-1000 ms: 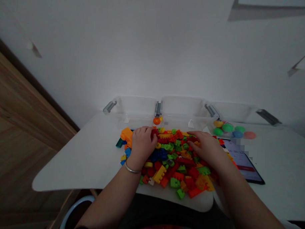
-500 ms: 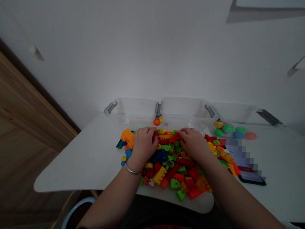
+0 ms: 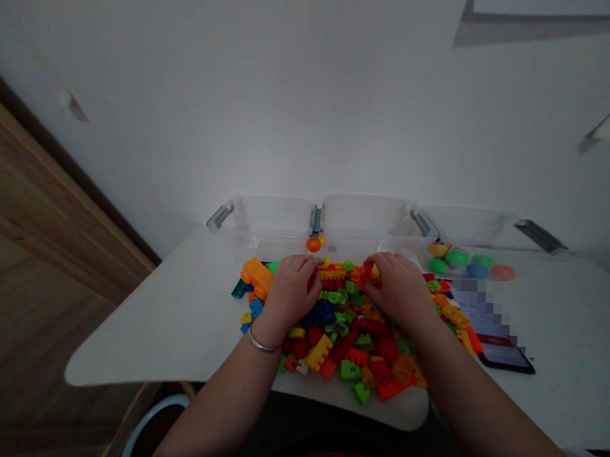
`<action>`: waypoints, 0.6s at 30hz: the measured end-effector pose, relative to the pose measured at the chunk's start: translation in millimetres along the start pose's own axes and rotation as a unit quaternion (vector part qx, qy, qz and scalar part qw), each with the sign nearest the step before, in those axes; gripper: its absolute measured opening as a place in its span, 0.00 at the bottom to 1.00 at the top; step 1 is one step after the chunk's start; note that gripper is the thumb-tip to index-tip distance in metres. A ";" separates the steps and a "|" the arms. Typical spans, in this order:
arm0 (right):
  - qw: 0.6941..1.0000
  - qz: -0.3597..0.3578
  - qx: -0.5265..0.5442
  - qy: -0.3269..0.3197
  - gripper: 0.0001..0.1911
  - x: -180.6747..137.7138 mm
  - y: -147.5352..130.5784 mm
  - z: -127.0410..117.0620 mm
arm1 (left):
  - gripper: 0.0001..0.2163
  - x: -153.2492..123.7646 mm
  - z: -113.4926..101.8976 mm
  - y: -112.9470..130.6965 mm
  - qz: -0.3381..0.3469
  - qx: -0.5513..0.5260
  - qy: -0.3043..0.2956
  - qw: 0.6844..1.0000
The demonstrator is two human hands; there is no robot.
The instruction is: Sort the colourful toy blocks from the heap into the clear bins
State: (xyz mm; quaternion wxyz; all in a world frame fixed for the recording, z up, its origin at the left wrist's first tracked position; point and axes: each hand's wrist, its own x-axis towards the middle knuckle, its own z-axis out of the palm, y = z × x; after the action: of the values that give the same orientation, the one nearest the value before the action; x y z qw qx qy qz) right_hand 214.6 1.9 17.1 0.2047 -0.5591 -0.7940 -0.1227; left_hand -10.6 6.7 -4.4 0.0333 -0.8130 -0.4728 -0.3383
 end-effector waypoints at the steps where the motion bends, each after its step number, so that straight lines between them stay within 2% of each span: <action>1: 1.000 -0.006 0.005 0.010 0.11 -1.9 -0.1 -2.2 | 0.13 0.0 -1.3 1.0 0.021 -0.015 -0.001 1.000; 5: 0.998 -0.038 0.036 0.036 0.13 -9.9 -5.5 -9.2 | 0.15 -0.9 -5.2 4.9 0.113 -0.105 -0.022 0.988; 8: 0.995 -0.072 0.055 0.045 0.14 -13.9 -13.2 -12.5 | 0.18 -1.5 -5.2 6.7 0.145 -0.152 -0.030 0.977; 18: 0.994 -0.085 0.072 0.023 0.15 -24.1 -22.9 -16.9 | 0.15 -1.7 -9.7 15.1 0.221 -0.102 0.004 0.970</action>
State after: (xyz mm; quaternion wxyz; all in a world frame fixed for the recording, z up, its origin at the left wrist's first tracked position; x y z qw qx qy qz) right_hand 203.3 -33.4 21.7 0.2513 -0.4708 -0.8404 -0.0947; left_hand -4.2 -6.6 6.1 0.0263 -0.8951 -0.2445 -0.3719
